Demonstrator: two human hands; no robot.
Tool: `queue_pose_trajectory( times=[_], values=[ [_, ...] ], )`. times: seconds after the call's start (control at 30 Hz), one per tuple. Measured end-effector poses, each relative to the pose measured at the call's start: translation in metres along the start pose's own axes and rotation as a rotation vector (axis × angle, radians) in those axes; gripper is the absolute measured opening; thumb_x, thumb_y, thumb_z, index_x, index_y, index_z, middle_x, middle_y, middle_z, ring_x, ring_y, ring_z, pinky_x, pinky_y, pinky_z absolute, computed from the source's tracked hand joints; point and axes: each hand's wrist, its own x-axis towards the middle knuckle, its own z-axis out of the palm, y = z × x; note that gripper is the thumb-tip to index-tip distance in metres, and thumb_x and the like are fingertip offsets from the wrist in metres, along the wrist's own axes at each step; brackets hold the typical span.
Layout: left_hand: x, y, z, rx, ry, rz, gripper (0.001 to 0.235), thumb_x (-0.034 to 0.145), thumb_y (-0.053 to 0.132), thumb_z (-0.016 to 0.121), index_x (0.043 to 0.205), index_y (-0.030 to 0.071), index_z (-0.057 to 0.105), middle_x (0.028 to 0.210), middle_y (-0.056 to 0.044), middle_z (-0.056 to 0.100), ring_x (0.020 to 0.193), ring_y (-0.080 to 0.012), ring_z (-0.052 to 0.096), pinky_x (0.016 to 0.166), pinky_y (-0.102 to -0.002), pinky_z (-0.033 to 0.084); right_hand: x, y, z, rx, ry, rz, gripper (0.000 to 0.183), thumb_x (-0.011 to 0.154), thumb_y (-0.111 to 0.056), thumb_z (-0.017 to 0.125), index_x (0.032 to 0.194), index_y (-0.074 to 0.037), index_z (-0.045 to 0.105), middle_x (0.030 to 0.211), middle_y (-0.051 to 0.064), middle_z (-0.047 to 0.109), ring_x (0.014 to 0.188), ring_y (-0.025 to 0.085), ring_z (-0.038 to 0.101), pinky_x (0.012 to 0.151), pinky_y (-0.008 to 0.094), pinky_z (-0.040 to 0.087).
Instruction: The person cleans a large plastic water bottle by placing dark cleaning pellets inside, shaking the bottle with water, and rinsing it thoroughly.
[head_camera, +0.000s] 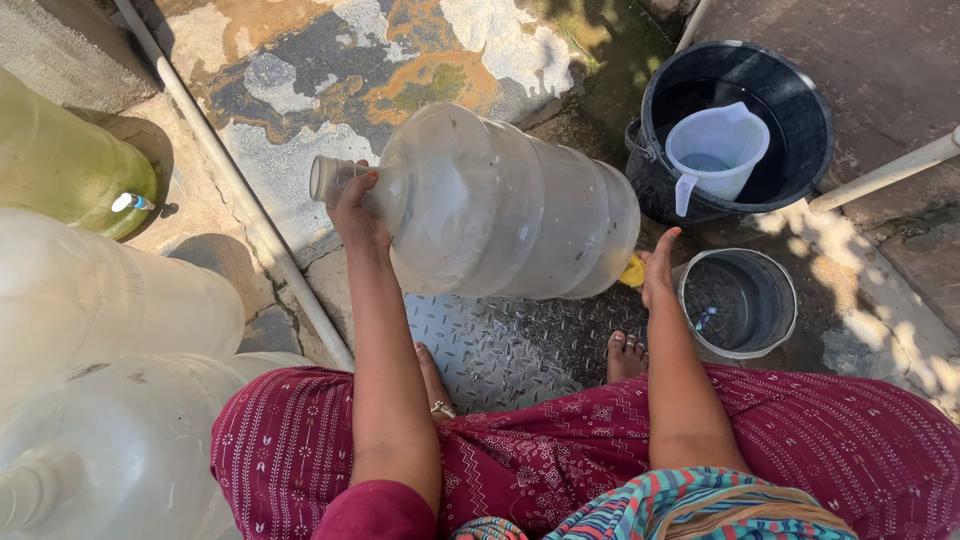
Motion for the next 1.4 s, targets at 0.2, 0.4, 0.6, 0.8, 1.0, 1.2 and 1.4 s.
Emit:
queue_pose_trajectory(
  times=[0.2, 0.4, 0.6, 0.8, 1.0, 1.2, 1.4],
  values=[
    [-0.043, 0.073, 0.094, 0.159, -0.216, 0.011, 0.046, 0.08, 0.007, 0.078, 0.121, 0.004, 0.058, 0.097, -0.013, 0.073, 0.1, -0.0229, 0.067, 0.099, -0.035, 0.049, -0.016, 0.015, 0.023, -0.428, 0.198, 0.034, 0.131, 0.079, -0.1, 0.021, 0.158, 0.004, 0.028, 0.162, 0.025, 0.034, 0.151, 0.04, 0.028, 0.125, 0.058, 0.012],
    [-0.117, 0.128, 0.158, 0.162, -0.364, 0.165, 0.039, 0.067, 0.01, 0.076, 0.103, 0.002, 0.063, 0.092, -0.01, 0.069, 0.093, -0.0233, 0.067, 0.092, -0.042, 0.05, -0.038, -0.008, 0.083, -0.015, 0.168, 0.264, 0.126, 0.077, -0.1, 0.031, 0.154, 0.0, 0.047, 0.157, 0.017, 0.049, 0.146, 0.034, 0.041, 0.121, 0.055, 0.023],
    [-0.14, 0.281, 0.214, -0.062, -1.005, 0.563, 0.053, 0.075, 0.03, 0.085, 0.112, 0.008, 0.056, 0.096, -0.009, 0.07, 0.099, -0.0269, 0.07, 0.115, -0.052, 0.044, -0.101, -0.16, 0.147, 0.329, -0.324, -0.73, 0.094, 0.095, -0.078, 0.052, 0.162, -0.015, 0.034, 0.165, 0.008, 0.04, 0.152, 0.03, 0.04, 0.128, 0.049, 0.033],
    [-0.134, 0.311, 0.193, -0.357, -1.096, 0.598, 0.056, 0.075, 0.039, 0.084, 0.111, 0.011, 0.053, 0.1, -0.006, 0.072, 0.104, -0.0244, 0.069, 0.116, -0.044, 0.041, -0.13, -0.181, 0.144, 0.436, -0.478, -0.962, 0.097, 0.093, -0.082, 0.035, 0.167, -0.021, 0.019, 0.172, 0.009, 0.025, 0.159, 0.032, 0.032, 0.133, 0.054, 0.031],
    [-0.127, 0.181, 0.168, 0.129, -0.341, 0.141, 0.036, 0.074, 0.011, 0.072, 0.108, -0.001, 0.062, 0.097, -0.011, 0.069, 0.098, -0.0244, 0.066, 0.097, -0.04, 0.049, -0.096, -0.018, 0.134, 0.311, -0.109, -0.012, 0.081, 0.095, -0.072, 0.037, 0.15, -0.014, 0.049, 0.146, 0.011, 0.056, 0.134, 0.034, 0.053, 0.112, 0.055, 0.04],
    [-0.141, 0.262, 0.154, -0.04, -0.604, 0.387, 0.046, 0.079, 0.02, 0.077, 0.116, 0.0, 0.059, 0.101, -0.015, 0.068, 0.104, -0.0294, 0.064, 0.114, -0.042, 0.045, -0.111, -0.107, 0.166, 0.24, -0.131, -0.434, 0.085, 0.09, -0.071, 0.054, 0.152, -0.014, 0.044, 0.15, 0.008, 0.053, 0.137, 0.027, 0.05, 0.115, 0.049, 0.04],
    [-0.174, 0.343, 0.141, -0.398, -0.979, 0.604, 0.053, 0.088, 0.046, 0.072, 0.121, 0.008, 0.055, 0.109, -0.01, 0.075, 0.119, -0.0252, 0.071, 0.125, -0.044, 0.038, -0.168, -0.196, 0.174, 0.248, -0.388, -0.874, 0.101, 0.088, -0.08, 0.055, 0.159, -0.01, 0.034, 0.153, 0.012, 0.046, 0.14, 0.029, 0.047, 0.116, 0.05, 0.038]
  ],
)
